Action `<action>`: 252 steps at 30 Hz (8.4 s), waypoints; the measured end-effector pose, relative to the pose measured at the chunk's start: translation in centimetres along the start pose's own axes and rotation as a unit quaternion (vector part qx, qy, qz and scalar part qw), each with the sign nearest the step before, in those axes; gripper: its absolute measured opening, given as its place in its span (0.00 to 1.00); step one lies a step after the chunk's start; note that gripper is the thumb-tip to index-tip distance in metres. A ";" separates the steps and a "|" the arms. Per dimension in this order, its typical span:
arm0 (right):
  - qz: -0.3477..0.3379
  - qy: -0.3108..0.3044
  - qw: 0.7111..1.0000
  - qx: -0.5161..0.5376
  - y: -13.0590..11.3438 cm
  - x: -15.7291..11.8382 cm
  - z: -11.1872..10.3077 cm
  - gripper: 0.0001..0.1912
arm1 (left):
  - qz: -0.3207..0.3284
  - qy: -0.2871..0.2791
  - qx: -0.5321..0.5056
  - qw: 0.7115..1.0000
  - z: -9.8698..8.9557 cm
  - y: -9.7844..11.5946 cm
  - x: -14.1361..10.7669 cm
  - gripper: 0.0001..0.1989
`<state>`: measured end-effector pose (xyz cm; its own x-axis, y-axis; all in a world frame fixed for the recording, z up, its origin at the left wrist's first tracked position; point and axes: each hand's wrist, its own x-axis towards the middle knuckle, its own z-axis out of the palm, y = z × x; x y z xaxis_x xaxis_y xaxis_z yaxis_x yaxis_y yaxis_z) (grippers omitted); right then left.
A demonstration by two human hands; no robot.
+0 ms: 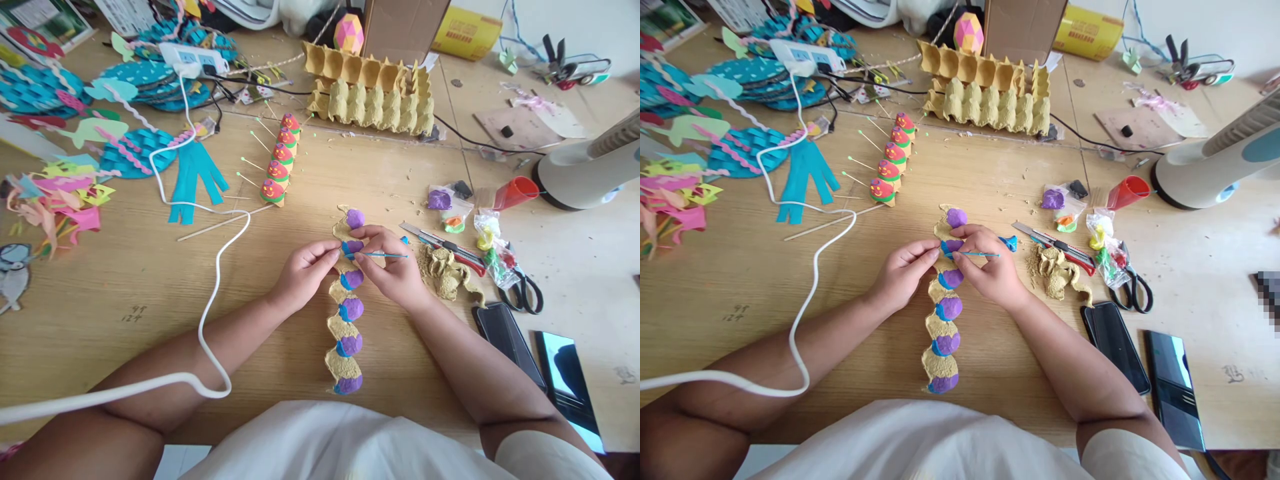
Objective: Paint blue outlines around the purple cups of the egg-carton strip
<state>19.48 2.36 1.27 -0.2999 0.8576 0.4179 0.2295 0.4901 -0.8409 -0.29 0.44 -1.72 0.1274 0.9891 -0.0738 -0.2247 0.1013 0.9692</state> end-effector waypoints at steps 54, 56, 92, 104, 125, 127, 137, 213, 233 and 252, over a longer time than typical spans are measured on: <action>0.019 0.009 0.999 -0.028 -0.5 0.4 -0.3 0.07 | 0.028 -0.014 0.073 0.997 0.0 0.2 0.1 0.18; 0.024 0.011 0.999 -0.026 -0.5 0.4 -0.3 0.06 | 0.027 -0.016 0.076 0.997 0.0 0.2 0.1 0.18; 0.051 0.030 0.997 -0.050 -0.7 0.1 0.1 0.07 | 0.026 -0.040 0.087 0.995 0.4 0.5 -0.2 0.16; 0.060 0.023 0.998 -0.026 -0.4 0.2 0.1 0.07 | 0.033 -0.033 0.094 0.994 0.3 0.4 -0.2 0.16; 0.062 0.025 0.997 -0.038 -0.3 0.2 0.2 0.06 | 0.013 -0.034 0.079 0.996 0.5 0.5 -0.1 0.16; 0.064 0.028 0.997 -0.040 -0.3 0.2 0.3 0.06 | 0.015 -0.036 0.084 0.996 0.4 0.5 -0.1 0.16; 0.087 0.044 0.995 -0.016 -0.5 0.2 0.4 0.05 | 0.022 -0.048 0.093 0.994 0.3 0.3 -0.2 0.16; -0.031 0.067 0.997 -0.003 -0.5 -0.8 0.8 0.04 | -0.143 -0.020 -0.266 0.953 0.6 1.4 0.5 0.11; -0.008 0.078 0.996 -0.029 -1.0 -0.7 0.8 0.07 | -0.137 -0.024 -0.253 0.958 0.4 1.1 0.5 0.13; -0.020 0.053 0.998 -0.010 -1.0 -0.4 0.3 0.05 | -0.147 -0.008 -0.270 0.952 0.5 1.4 0.6 0.09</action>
<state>19.06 1.50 1.81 -0.2091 0.8482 0.4867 0.2384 0.5269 -0.8158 -0.04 1.12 -0.33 0.2745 0.9081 -0.3162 -0.6396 0.4180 0.6451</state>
